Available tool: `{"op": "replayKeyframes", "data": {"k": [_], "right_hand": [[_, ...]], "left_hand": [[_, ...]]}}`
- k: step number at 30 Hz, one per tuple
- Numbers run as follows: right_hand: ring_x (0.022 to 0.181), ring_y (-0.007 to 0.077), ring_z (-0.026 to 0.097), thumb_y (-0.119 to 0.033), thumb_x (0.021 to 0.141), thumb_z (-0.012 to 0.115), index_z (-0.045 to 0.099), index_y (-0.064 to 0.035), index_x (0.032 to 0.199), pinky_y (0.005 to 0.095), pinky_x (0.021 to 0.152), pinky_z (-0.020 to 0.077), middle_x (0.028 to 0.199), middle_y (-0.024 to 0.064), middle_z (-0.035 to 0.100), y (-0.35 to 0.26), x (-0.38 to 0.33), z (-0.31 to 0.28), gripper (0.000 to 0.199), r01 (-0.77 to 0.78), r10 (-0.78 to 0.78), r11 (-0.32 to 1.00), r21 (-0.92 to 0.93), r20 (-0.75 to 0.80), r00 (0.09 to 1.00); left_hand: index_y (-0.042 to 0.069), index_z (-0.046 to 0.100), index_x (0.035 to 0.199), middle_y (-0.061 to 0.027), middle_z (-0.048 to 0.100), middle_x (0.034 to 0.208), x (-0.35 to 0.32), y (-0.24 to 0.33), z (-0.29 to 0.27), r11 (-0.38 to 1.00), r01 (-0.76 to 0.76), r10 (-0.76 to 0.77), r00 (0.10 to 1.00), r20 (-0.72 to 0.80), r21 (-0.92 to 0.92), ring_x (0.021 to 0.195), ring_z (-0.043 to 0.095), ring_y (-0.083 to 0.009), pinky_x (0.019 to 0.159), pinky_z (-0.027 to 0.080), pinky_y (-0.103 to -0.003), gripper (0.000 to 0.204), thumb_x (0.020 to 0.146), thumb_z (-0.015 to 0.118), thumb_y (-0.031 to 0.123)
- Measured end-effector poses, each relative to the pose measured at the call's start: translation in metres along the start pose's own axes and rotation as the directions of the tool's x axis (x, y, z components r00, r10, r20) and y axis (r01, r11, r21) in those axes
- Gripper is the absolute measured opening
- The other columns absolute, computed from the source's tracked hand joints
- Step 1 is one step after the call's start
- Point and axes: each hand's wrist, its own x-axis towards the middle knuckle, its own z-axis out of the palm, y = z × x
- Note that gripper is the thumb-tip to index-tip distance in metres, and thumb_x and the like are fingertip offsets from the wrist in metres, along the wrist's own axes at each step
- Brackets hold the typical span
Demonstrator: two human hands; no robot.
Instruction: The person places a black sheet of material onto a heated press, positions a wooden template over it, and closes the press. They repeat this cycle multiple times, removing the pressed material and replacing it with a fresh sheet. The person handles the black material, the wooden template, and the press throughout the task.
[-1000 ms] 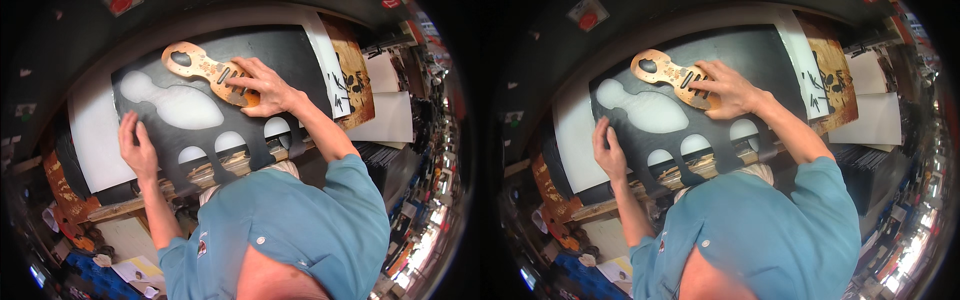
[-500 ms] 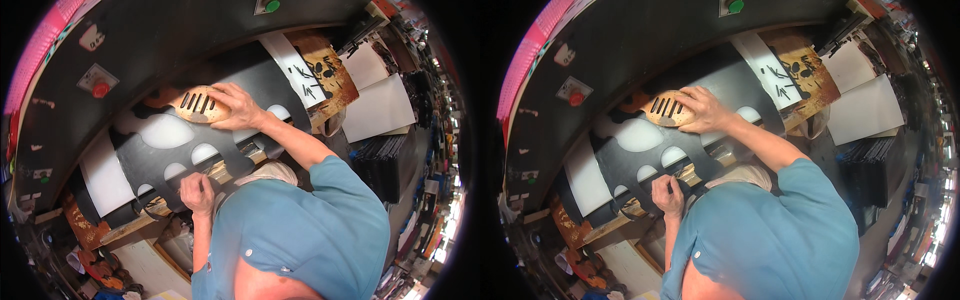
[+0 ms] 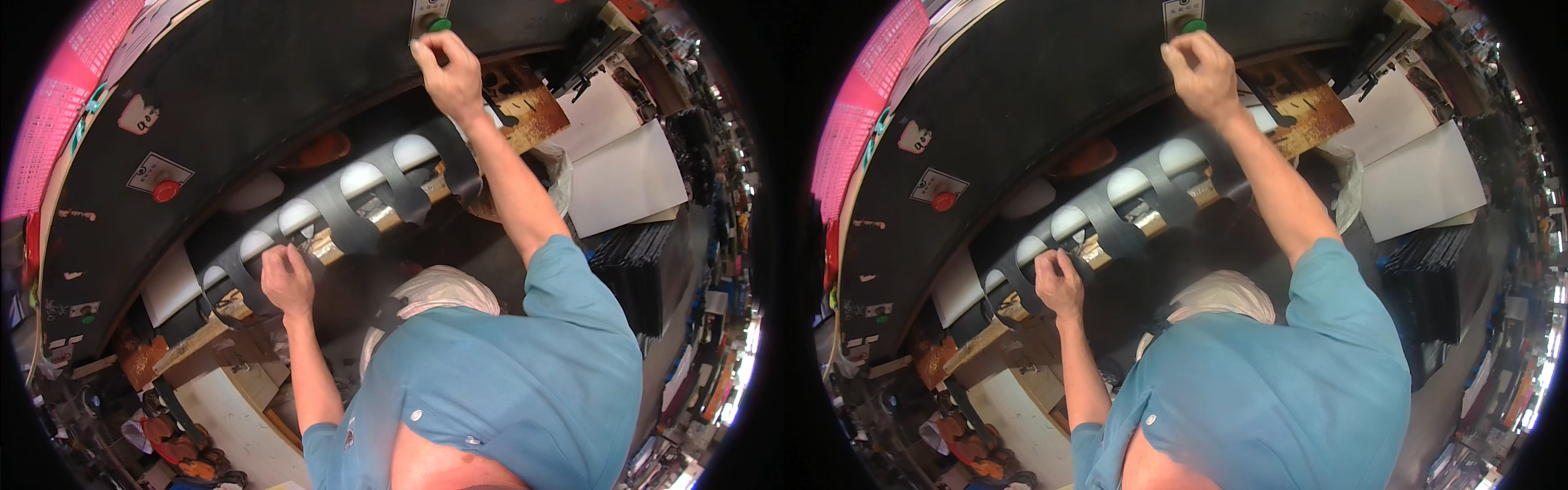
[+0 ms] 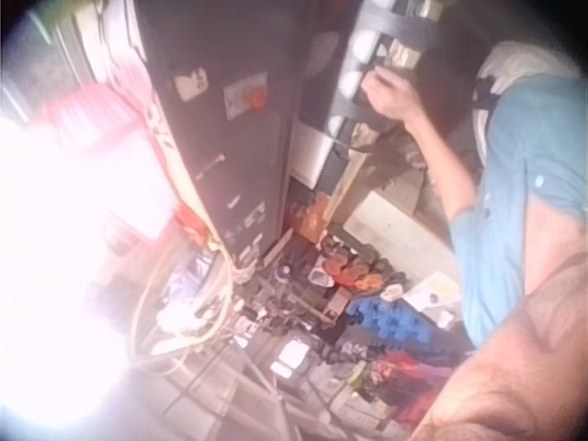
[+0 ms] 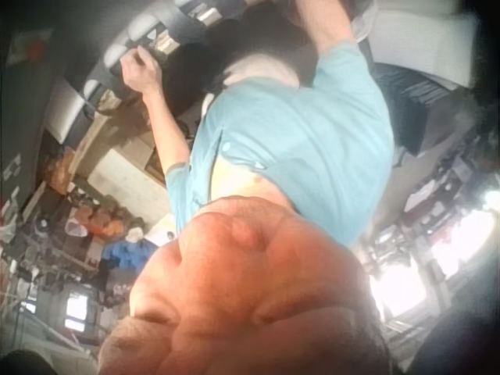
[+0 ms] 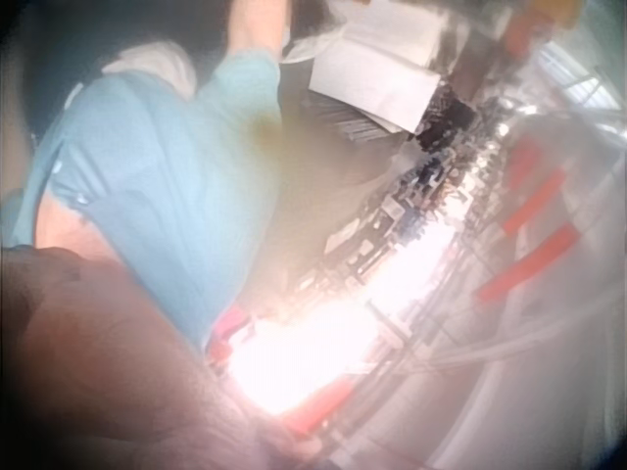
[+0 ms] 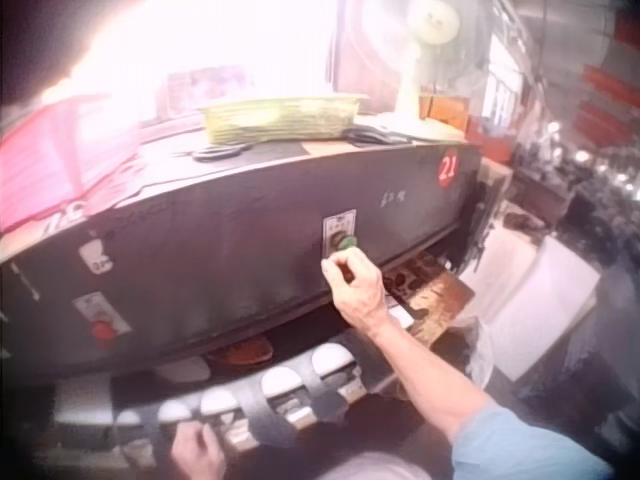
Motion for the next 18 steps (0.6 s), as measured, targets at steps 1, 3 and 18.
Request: {"op": "replayKeyframes", "data": {"k": [1, 3, 18], "right_hand": [[0.074, 0.0281, 0.07, -0.015, 0.097, 0.075, 0.071, -0.0013, 0.094, 0.0365, 0.069, 0.0552, 0.086, 0.0128, 0.071, 0.003, 0.006, -0.01, 0.014, -0.013, 0.013, 1.0, -0.015, 0.034, 0.999], [0.074, 0.0292, 0.069, -0.015, 0.096, 0.075, 0.071, -0.0011, 0.094, 0.0373, 0.07, 0.0552, 0.087, 0.0132, 0.071, 0.007, 0.002, -0.03, 0.015, -0.059, 0.062, 0.998, -0.036, 0.094, 0.994], [0.081, 0.0233, 0.063, -0.024, 0.086, 0.083, 0.075, -0.0165, 0.075, 0.0398, 0.084, 0.0455, 0.077, -0.0019, 0.068, 0.007, -0.162, -0.059, 0.015, 0.227, -0.124, 0.944, -0.241, 0.381, 0.916]], "left_hand": [[0.004, 0.061, 0.097, -0.0123, 0.067, 0.091, 0.003, 0.002, 0.001, 0.999, 0.027, -0.027, 1.0, 0.016, 0.018, 0.078, 0.068, -0.0367, 0.069, 0.054, -0.046, 0.013, 0.097, 0.073, 0.008], [0.003, 0.06, 0.096, -0.0133, 0.067, 0.091, 0.006, 0.007, 0.002, 0.999, 0.02, -0.02, 1.0, 0.011, 0.033, 0.079, 0.068, -0.0366, 0.069, 0.054, -0.046, 0.014, 0.098, 0.073, 0.009], [0.005, 0.064, 0.095, -0.0104, 0.07, 0.09, 0.013, 0.019, 0.002, 0.993, 0.097, -0.097, 0.995, -0.013, 0.064, 0.073, 0.069, -0.0307, 0.066, 0.054, -0.043, 0.019, 0.103, 0.071, 0.021]]}}
